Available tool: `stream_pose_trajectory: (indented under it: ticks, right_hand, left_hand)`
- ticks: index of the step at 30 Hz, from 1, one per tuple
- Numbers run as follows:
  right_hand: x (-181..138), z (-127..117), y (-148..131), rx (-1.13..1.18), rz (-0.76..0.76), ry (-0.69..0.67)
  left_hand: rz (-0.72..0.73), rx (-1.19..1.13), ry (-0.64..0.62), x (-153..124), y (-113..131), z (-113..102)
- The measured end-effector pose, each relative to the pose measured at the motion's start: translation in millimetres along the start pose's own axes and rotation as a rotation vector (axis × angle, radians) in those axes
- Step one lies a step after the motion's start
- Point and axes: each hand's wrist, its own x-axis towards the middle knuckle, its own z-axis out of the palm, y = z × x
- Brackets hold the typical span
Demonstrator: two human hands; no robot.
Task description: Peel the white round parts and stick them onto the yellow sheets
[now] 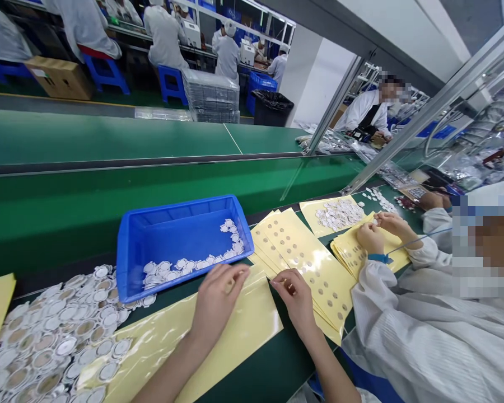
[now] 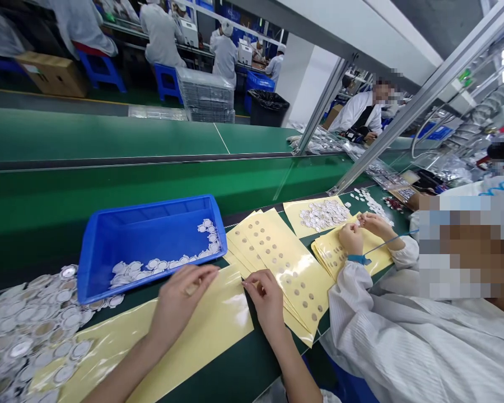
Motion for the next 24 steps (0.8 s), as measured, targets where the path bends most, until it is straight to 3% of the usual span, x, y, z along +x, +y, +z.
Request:
stream_pose_trajectory:
  ticks: [3, 5, 10, 15, 19, 22, 24]
  right_hand:
    - [-1, 3, -2, 0.057, 0.044, 0.039]
    - [-3, 9, -1, 0.078, 0.056, 0.066]
    - [-9, 21, 2, 0.105, 0.004, 0.148]
    - [-9, 21, 2, 0.145, 0.043, 0.153]
    - [-8, 19, 4, 0.192, 0.068, 0.18]
    - [-7, 18, 1, 0.271, 0.114, 0.174]
    - [-6, 19, -6, 0.346, 0.156, 0.121]
  left_hand:
    - [-0.006, 0.1, 0.041, 39, -8, -29]
    - [0.031, 0.161, -0.035, 68, -22, -36]
    - [0.183, 0.212, -0.289, 110, -59, -16]
    - [0.221, 0.16, -0.35, 119, -63, -9]
    - [0.122, 0.035, -0.231, 102, -35, -23]
    - [-0.007, -0.122, -0.098, 54, -6, -28]
    - [-0.123, -0.251, -0.073, 13, 6, -22]
